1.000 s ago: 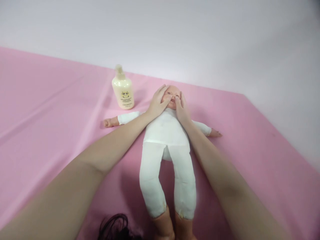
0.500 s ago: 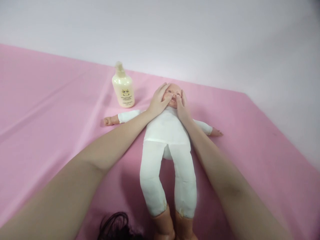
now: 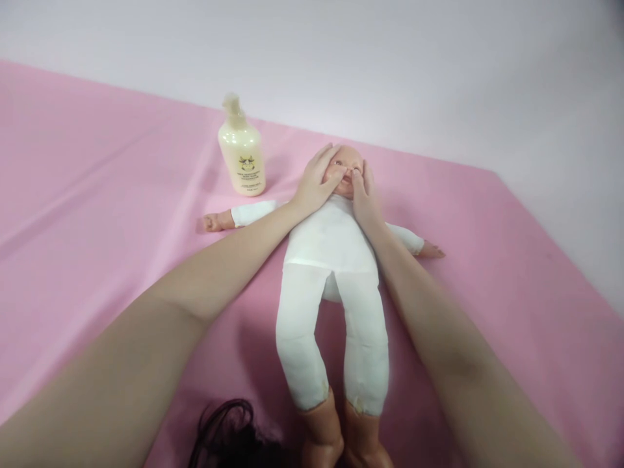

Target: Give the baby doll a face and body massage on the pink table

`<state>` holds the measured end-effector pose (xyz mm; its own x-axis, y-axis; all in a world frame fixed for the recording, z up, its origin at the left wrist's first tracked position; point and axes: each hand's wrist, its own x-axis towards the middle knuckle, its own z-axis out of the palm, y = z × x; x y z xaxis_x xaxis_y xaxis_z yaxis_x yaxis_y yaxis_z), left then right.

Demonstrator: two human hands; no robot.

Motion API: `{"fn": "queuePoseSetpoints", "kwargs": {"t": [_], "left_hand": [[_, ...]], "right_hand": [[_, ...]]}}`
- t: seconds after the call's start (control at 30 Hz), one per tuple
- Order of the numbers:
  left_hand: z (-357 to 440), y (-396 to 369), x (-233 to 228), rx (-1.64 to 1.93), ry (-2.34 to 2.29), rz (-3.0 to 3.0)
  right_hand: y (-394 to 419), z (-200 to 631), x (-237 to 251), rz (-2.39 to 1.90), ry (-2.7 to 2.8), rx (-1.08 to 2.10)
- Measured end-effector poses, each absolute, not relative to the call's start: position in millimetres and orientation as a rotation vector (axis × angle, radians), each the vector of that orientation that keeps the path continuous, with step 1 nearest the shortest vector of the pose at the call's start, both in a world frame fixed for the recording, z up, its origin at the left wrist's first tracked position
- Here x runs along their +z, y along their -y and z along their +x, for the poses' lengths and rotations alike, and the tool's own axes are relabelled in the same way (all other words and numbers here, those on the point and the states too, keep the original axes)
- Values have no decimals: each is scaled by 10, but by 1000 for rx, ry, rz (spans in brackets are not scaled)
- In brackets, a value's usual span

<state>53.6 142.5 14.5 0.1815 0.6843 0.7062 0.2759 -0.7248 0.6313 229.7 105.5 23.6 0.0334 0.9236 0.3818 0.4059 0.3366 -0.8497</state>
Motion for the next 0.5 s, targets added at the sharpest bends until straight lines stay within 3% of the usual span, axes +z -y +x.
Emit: {"fn": "queuePoseSetpoints", "kwargs": {"t": [0.5], "left_hand": [[539, -1438, 121, 1564, -887, 2101]], "right_hand": [[-1060, 2314, 234, -1218, 1594, 642]]}}
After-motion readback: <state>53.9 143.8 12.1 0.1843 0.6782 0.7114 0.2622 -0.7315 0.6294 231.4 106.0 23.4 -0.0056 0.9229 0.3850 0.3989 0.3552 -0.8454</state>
